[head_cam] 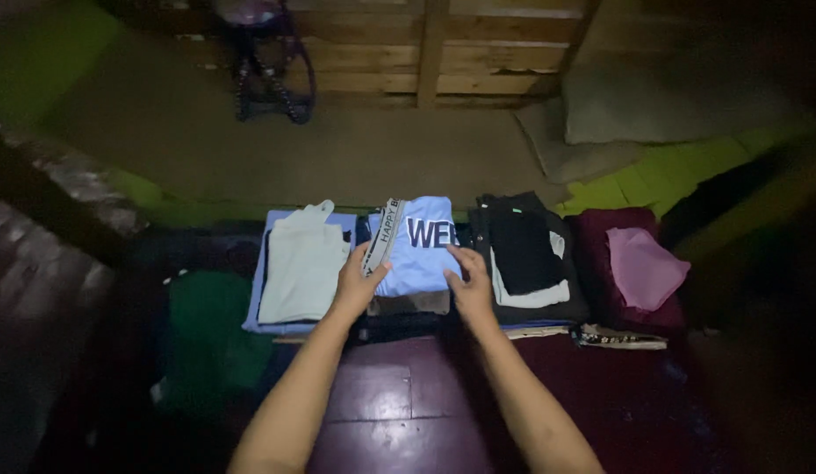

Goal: Folding and stacking various items of laundry including underwear, shirts, and shorts.

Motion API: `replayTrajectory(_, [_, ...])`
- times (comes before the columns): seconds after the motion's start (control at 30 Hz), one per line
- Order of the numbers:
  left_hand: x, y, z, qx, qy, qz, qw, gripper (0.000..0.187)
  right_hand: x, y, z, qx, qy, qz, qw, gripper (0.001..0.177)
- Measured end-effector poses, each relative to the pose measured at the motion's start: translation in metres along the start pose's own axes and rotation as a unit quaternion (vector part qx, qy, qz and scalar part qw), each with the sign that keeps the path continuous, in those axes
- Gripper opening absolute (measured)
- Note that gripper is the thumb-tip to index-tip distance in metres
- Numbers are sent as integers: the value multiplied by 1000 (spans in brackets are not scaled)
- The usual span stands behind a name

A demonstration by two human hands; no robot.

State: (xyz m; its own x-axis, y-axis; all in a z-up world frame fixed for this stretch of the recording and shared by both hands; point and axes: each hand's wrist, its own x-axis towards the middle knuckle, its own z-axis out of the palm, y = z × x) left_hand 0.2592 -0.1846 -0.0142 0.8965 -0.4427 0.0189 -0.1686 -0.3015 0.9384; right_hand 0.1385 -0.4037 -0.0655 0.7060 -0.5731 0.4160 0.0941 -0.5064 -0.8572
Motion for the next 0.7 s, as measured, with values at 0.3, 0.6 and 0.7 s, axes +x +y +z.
replayTrajectory(0.3, [44,-154,64,104,7,-79,991,64,-33,132,57,-128,-71,151,978,53])
replayTrajectory(0.6, [31,-102,43,110,-15,-60,992,66,-34,76,50,-327,-69,104,937,47])
replayTrajectory(0.7, [15,-99,45,220,46,27,974,69,-28,5,49,-382,-68,-13,922,53])
